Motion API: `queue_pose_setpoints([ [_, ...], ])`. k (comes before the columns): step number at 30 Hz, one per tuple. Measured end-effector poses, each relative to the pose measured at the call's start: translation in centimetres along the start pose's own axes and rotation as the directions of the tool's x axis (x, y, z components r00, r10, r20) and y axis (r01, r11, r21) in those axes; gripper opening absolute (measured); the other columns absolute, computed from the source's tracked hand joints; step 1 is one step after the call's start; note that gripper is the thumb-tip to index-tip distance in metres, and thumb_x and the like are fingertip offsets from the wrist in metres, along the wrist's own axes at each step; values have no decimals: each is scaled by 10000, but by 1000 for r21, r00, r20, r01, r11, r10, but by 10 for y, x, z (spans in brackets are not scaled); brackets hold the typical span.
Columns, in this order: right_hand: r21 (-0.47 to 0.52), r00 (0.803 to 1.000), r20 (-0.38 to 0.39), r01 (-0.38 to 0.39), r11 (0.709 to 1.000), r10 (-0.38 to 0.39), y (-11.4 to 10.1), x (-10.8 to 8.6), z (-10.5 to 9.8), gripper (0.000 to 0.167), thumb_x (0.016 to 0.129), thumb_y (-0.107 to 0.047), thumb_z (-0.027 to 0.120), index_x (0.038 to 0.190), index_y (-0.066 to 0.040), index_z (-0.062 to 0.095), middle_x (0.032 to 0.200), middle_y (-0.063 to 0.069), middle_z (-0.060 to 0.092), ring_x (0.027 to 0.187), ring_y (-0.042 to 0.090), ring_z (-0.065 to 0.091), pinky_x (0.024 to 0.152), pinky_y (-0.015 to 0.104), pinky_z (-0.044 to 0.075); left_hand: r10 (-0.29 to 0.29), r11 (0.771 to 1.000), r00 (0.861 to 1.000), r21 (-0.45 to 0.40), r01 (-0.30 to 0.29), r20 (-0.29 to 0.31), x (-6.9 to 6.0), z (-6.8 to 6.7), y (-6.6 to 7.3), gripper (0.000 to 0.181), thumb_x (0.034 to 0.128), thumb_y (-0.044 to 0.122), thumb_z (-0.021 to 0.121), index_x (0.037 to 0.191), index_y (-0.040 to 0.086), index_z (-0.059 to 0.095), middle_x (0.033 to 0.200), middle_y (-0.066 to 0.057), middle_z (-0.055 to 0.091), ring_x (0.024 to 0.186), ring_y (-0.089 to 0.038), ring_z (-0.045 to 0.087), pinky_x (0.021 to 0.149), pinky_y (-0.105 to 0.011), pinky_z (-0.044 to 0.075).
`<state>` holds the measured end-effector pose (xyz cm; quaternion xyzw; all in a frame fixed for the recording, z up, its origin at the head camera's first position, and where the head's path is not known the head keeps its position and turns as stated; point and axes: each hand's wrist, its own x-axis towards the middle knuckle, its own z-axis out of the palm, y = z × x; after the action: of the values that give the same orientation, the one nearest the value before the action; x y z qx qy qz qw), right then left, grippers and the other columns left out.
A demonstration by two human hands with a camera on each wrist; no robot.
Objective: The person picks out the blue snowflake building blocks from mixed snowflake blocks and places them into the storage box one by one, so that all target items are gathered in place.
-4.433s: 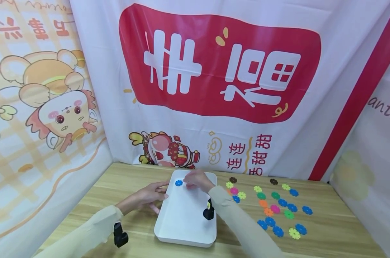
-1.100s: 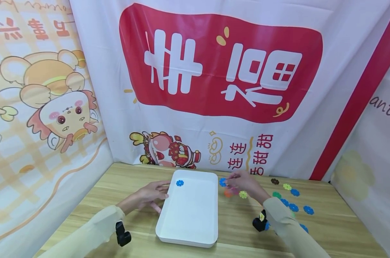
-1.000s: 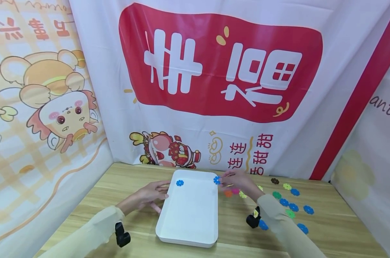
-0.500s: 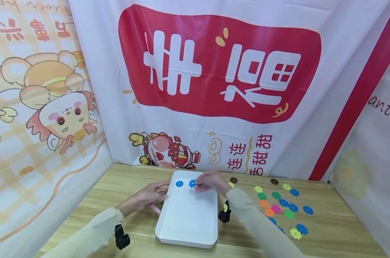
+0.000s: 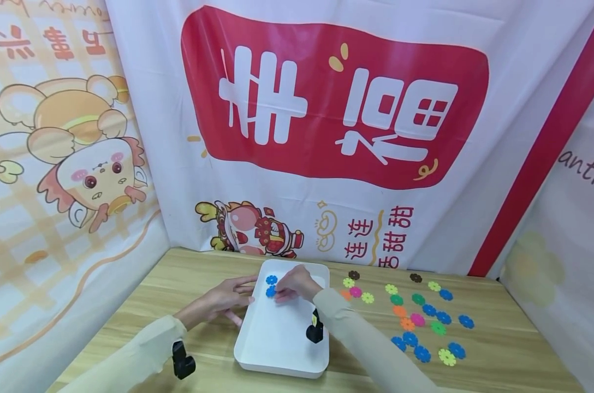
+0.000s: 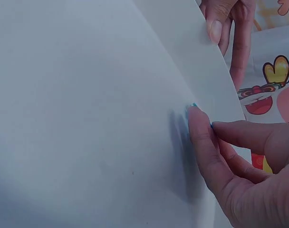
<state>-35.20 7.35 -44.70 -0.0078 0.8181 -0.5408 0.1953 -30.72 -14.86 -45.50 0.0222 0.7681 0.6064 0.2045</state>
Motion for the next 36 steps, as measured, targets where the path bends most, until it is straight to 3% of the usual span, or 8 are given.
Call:
queue_pose_setpoints([
  [4,-24,1000,-27,-5,1000,4,1,4,9,116,916,-17,763,996,67,767,877,193,792,791,282,798,751,339,692,-3,1000,1000,26,3,-6,-6,3,5,727,975,-30,659,1626,75,353,1603,-278,416,1240,-418,660,635,-449,690],
  [8,-58,999,-39,-1,998,-2,1,4,14,99,923,-33,767,963,52,738,861,195,786,761,285,794,737,339,691,0,999,1000,40,0,-5,-3,2,4,718,979,-16,671,1622,79,366,1595,-277,429,1259,-425,648,643,-451,691],
  [16,-199,997,-2,78,977,-80,1,-2,0,106,967,-93,741,1010,4,746,918,136,780,776,254,772,736,353,695,-9,1000,1000,15,9,0,-1,4,3,703,991,-18,645,1626,92,365,1604,-262,427,1281,-426,633,654,-461,691],
  [23,-208,982,79,182,961,-169,3,-15,-34,178,968,-144,753,1087,-15,726,1028,142,751,882,276,751,787,398,693,-5,1000,1000,22,6,-16,-6,3,5,703,983,-21,660,1618,81,375,1586,-259,453,1199,-401,686,609,-432,685],
  [29,-166,947,179,297,940,-267,10,-27,-72,295,1008,-198,715,1187,31,667,1142,255,704,973,374,735,835,461,688,-15,1000,1000,6,15,-5,-4,2,3,710,991,-27,647,1628,90,357,1598,-261,435,1215,-403,678,633,-437,689],
  [36,-198,919,190,380,904,-345,30,-42,-119,379,1024,-262,700,1286,6,643,1173,166,706,1069,412,704,888,536,665,-17,1000,1000,-6,17,6,1,-1,-1,699,1009,-2,641,1635,96,345,1616,-268,406,1254,-412,655,668,-441,692],
])
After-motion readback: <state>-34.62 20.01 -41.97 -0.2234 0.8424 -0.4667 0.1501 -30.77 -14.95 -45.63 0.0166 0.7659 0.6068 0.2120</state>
